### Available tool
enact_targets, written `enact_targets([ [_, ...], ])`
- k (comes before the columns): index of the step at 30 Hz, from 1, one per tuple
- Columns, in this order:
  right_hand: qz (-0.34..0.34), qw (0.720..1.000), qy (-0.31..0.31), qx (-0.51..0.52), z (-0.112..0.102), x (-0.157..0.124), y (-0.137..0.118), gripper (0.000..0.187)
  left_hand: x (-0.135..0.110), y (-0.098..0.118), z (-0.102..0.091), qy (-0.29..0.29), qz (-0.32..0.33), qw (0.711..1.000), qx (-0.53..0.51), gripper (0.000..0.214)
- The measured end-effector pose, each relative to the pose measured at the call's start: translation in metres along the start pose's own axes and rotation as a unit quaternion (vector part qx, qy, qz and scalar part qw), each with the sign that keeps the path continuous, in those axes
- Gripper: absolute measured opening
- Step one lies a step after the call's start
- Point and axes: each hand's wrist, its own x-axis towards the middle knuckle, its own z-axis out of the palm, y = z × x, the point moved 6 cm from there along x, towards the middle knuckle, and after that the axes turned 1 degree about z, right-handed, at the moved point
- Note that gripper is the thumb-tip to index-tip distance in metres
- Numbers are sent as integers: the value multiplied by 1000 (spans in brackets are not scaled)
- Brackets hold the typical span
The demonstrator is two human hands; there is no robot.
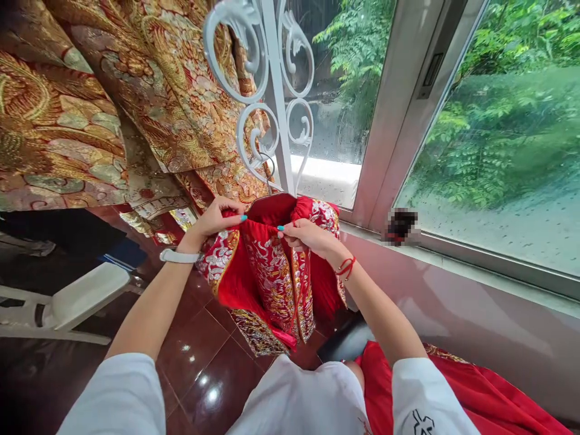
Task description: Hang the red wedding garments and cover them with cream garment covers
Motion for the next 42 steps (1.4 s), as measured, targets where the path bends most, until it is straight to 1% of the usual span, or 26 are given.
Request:
enact_targets([
  [3, -3, 1000, 17, -5, -1, -5, 6, 28, -1, 10, -8, -5, 41, 991, 124, 29],
  [6, -17, 999, 41, 3, 8, -2, 19, 31, -16, 3, -13, 55, 33, 988, 141, 21],
  [7, -23, 999, 47, 8, 11, 0, 22, 32, -24, 0, -14, 101, 24, 985, 137, 21],
  [8, -27, 998, 49, 17, 15, 2, 25, 34, -35, -1, -14, 167, 11, 977, 133, 21],
  [10, -27, 997, 56, 41, 21, 7, 30, 35, -63, 4, -4, 300, -22, 948, 108, 17],
  [11, -26, 996, 67, 58, 22, 10, 31, 36, -77, 9, 10, 345, -42, 934, 77, 15],
  [12, -24, 994, 80, 74, 22, 12, 32, 37, -88, 14, 31, 351, -62, 934, 30, 15],
  [13, -24, 991, 95, 91, 22, 15, 33, 38, -91, 19, 62, 292, -80, 952, -42, 16],
  [14, -26, 988, 112, 108, 22, 17, 34, 38, -93, 24, 94, 226, -94, 962, -119, 21],
  [15, -29, 984, 127, 124, 21, 19, 36, 37, -95, 30, 125, 171, -114, 958, -198, 27],
  [17, -33, 976, 151, 152, 21, 23, 39, 35, -99, 35, 174, 98, -191, 923, -319, 35],
  [18, -35, 972, 160, 166, 22, 24, 41, 33, -101, 35, 190, 85, -236, 902, -351, 40],
  [19, -35, 969, 168, 180, 22, 24, 42, 31, -103, 36, 198, 85, -275, 888, -359, 43],
  [20, -33, 966, 172, 193, 22, 24, 42, 29, -105, 37, 200, 94, -301, 884, -346, 44],
  [21, -27, 963, 175, 202, 22, 24, 41, 27, -106, 40, 196, 106, -310, 889, -319, 43],
  [23, 2, 962, 178, 208, 20, 22, 35, 23, -107, 52, 180, 114, -295, 915, -252, 37],
  [26, 46, 959, 187, 208, 14, 18, 15, 16, -109, 72, 159, 93, -264, 941, -189, 37],
  [29, 42, 956, 194, 215, 7, 16, -1, 12, -115, 77, 152, 87, -258, 944, -186, 38],
  [31, 51, 959, 188, 205, 5, 16, 2, 12, -120, 70, 155, 94, -266, 938, -203, 38],
  [34, 44, 975, 160, 145, 2, 14, 15, 17, -124, 59, 158, 87, -272, 933, -218, 37],
  [37, -23, 989, 143, 7, -1, -1, 23, 32, -120, 62, 141, 38, -234, 958, -164, 36],
  [38, -63, 983, 161, -62, -3, -10, 23, 36, -118, 66, 131, 21, -216, 967, -130, 35],
  [39, -118, 964, 195, -140, -5, -22, 21, 35, -115, 70, 121, 3, -200, 975, -92, 32],
  [40, -182, 928, 237, -224, -4, -35, 17, 32, -113, 75, 112, -16, -187, 981, -54, 29],
  [41, -246, 878, 270, -310, 0, -47, 14, 28, -110, 80, 104, -34, -174, 984, -19, 27],
  [42, -300, 822, 285, -391, 8, -56, 14, 27, -107, 84, 99, -52, -161, 986, 12, 25],
])
